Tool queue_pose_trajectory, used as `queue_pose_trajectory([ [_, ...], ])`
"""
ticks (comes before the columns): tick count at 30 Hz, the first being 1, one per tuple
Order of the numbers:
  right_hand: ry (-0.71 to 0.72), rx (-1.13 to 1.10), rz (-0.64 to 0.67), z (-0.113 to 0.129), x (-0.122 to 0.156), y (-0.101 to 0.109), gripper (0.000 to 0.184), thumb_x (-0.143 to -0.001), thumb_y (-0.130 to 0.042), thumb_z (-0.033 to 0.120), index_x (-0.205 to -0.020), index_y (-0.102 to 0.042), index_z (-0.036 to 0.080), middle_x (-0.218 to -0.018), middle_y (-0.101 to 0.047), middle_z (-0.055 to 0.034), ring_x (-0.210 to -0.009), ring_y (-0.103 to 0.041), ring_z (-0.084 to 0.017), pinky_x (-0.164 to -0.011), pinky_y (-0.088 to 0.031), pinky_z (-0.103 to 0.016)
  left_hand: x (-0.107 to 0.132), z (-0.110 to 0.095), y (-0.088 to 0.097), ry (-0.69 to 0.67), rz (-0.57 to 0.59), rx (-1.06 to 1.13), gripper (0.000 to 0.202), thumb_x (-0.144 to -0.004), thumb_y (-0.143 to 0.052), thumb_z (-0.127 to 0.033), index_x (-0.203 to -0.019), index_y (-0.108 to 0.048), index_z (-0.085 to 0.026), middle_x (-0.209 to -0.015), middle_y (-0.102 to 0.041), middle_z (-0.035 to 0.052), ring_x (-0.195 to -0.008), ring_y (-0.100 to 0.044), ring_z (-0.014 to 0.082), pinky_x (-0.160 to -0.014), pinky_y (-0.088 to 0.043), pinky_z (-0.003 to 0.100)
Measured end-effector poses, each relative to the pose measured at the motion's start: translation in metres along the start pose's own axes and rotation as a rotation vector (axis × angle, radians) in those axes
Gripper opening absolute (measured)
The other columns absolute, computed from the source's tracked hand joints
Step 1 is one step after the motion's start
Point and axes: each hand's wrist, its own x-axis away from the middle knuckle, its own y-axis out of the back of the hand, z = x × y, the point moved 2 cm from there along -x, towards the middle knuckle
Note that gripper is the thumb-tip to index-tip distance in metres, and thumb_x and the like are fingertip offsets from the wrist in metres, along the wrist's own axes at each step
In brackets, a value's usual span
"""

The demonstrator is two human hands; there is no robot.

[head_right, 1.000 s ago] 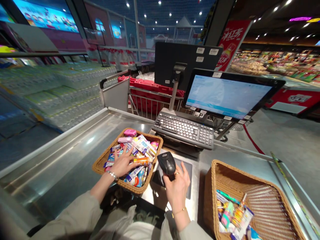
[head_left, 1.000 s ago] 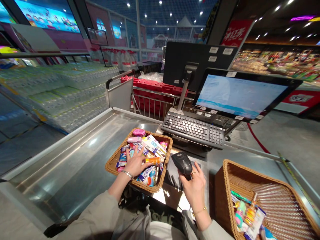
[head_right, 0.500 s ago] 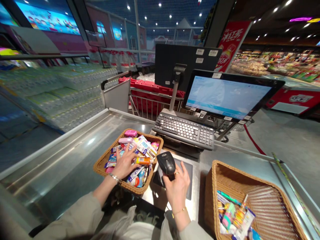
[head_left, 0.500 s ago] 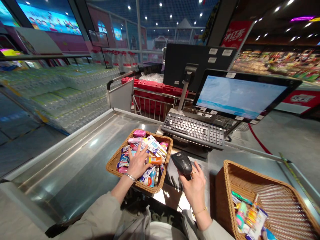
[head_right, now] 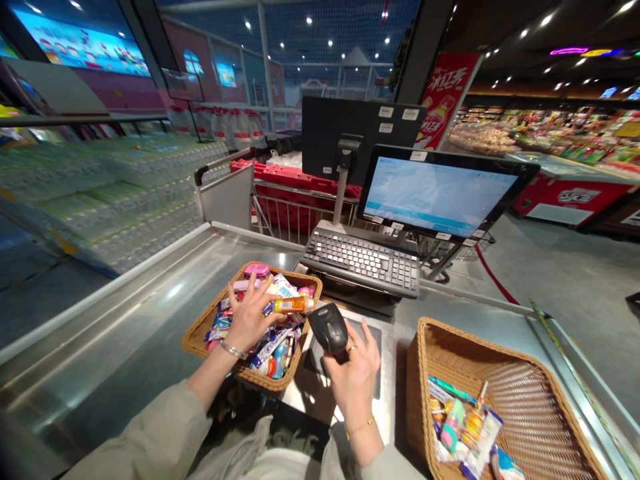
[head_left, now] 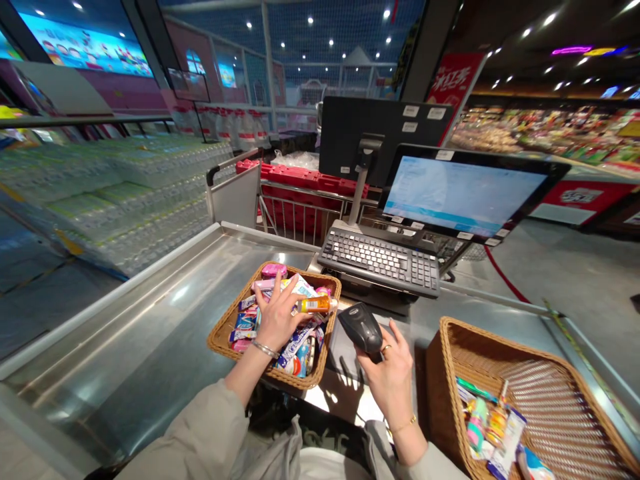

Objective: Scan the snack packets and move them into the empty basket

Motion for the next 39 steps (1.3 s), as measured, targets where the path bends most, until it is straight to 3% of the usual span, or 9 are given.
queue_pose_trajectory([
  [9,0.061,0.014,0.001,0.011,0.004,0.008,0.025,-0.071,-0.061,0.02,-0.094,-0.069,0.022,-0.118,-0.068,-0.0048,-0.132,-0.041,-0.032,-0.104,-0.036,-0.054,-0.013,-0.022,0.0,-0.042,-0.001,0.026,0.024,-0.078,-0.07,-0.031,-0.102,-0.065,-0.028,-0.149,-0.043,0.0027,-0.148,-0.009,0.0345,-0.111,0.009,0.072],
  [16,0.082,0.033,0.036,0.014,0.006,0.014,0.016,-0.07,-0.062,0.022,-0.084,-0.069,0.022,-0.12,-0.067,-0.0048,-0.134,-0.04,-0.034,-0.105,-0.033,-0.056,-0.016,-0.028,-0.004,-0.073,-0.014,0.038,0.021,-0.08,-0.066,-0.025,-0.101,-0.066,-0.029,-0.147,-0.046,0.0028,-0.148,-0.012,0.0342,-0.11,0.009,0.072],
  [24,0.058,0.072,0.056,0.011,0.011,0.016,0.023,-0.07,-0.063,0.024,-0.092,-0.07,0.024,-0.124,-0.065,-0.003,-0.137,-0.037,-0.034,-0.109,-0.024,-0.06,-0.018,-0.034,-0.007,-0.096,-0.026,0.05,0.027,-0.081,-0.061,-0.016,-0.103,-0.066,-0.03,-0.148,-0.045,-0.0008,-0.148,-0.01,0.0328,-0.111,0.008,0.071],
  [39,0.043,0.097,0.079,0.008,0.015,0.02,0.027,-0.071,-0.062,0.025,-0.097,-0.07,0.025,-0.125,-0.065,-0.0049,-0.138,-0.035,-0.035,-0.109,-0.023,-0.062,-0.021,-0.042,-0.007,-0.119,-0.016,0.082,0.022,-0.081,-0.063,-0.02,-0.101,-0.066,-0.03,-0.147,-0.046,-0.0007,-0.148,-0.011,0.0332,-0.111,0.007,0.071],
])
